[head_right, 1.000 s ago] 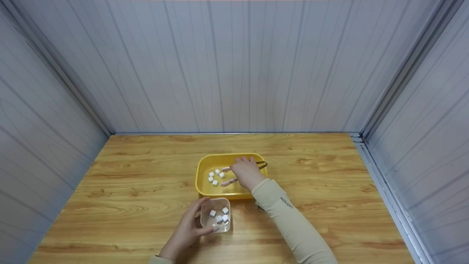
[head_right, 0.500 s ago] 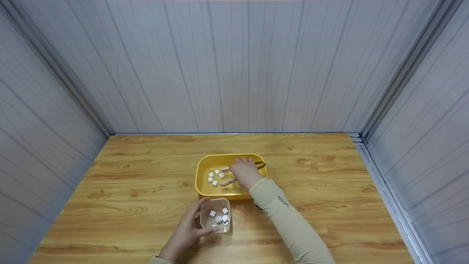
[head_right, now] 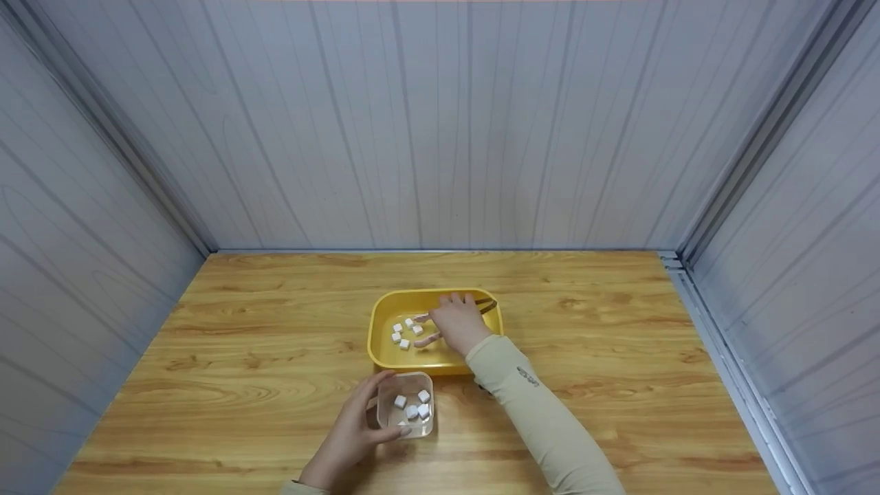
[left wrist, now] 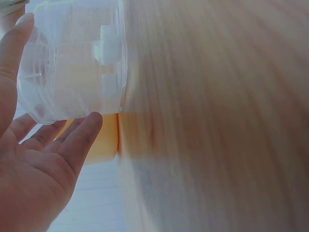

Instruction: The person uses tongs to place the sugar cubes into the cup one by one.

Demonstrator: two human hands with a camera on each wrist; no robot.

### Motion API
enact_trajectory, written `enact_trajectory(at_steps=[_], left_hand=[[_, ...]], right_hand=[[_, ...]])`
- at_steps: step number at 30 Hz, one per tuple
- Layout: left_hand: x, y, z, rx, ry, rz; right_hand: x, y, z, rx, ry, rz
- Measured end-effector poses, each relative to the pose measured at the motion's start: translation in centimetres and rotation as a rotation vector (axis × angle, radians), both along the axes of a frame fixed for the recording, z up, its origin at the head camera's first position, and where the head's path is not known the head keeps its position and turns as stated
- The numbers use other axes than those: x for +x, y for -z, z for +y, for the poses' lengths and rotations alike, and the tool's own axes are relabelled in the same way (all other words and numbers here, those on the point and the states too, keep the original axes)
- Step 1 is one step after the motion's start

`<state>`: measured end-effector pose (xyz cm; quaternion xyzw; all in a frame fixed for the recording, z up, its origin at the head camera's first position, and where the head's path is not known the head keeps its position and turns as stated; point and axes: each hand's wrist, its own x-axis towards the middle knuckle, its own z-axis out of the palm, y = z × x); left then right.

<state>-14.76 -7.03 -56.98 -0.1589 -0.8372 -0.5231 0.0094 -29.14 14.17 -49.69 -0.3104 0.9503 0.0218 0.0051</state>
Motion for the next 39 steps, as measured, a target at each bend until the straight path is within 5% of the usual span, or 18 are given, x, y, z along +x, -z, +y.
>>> enact_trajectory(at_steps=[39], left_hand=[[0.12,-0.10,0.04,-0.016,-0.017,-0.010]], right_hand=[[0.17,1.00,-0.50,-0.016,-0.045,0.120]])
